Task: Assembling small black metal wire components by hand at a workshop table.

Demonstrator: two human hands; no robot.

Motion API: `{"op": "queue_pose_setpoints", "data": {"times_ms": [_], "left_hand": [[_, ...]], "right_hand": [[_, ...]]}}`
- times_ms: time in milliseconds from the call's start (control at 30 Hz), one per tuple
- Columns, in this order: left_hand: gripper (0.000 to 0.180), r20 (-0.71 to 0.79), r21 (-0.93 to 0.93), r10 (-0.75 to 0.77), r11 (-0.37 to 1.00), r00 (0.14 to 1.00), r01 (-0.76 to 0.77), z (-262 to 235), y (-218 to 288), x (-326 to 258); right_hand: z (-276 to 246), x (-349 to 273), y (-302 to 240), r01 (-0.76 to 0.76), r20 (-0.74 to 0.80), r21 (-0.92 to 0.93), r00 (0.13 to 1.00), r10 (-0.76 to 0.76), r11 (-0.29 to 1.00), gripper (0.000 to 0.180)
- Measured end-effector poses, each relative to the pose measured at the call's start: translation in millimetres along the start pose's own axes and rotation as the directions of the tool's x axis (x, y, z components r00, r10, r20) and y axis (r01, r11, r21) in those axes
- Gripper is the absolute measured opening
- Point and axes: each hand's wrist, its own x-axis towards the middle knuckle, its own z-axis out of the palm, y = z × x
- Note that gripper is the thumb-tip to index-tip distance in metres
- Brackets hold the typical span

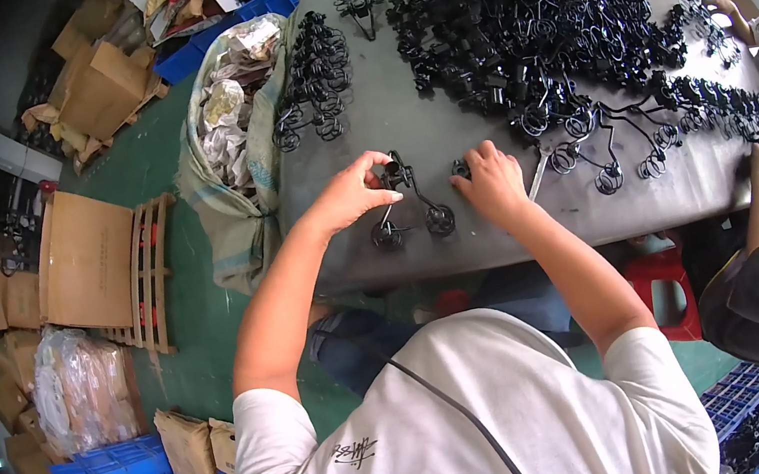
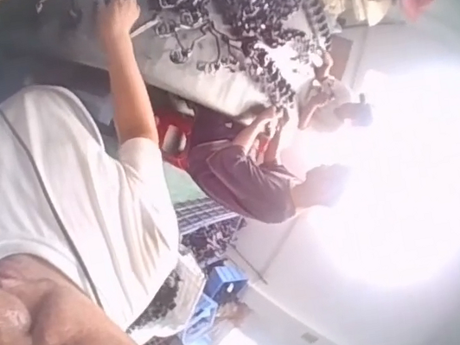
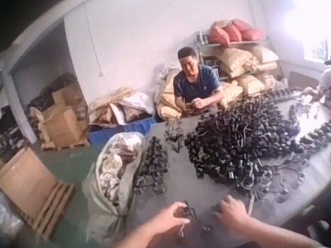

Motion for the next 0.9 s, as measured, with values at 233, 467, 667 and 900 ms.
{"op": "queue_pose_setpoints", "data": {"times_ms": [233,467,667,900], "left_hand": [[0.059,0.035,-0.068,0.033,0.997,0.999,-0.031,2.8,-7.3,2.3],[0.058,0.075,-0.128,0.076,0.990,0.994,-0.066,-1.8,-16.4,6.8],[0.060,0.075,-0.163,0.121,0.981,0.990,-0.108,-0.6,-19.9,8.0],[0.058,0.144,-0.009,0.019,1.000,0.989,-0.018,-9.6,4.6,3.8]], "right_hand": [[3.7,16.6,-4.5,0.012,0.061,0.308,0.998,-0.032,0.951,0.026],[-4.8,40.0,-17.6,-0.587,0.598,0.788,0.802,-0.004,0.185,0.020],[3.4,49.2,-26.9,-0.607,0.624,0.762,0.781,-0.007,0.225,0.015],[-4.1,64.6,-34.0,-0.502,0.621,0.718,0.775,-0.117,0.483,0.018]]}}
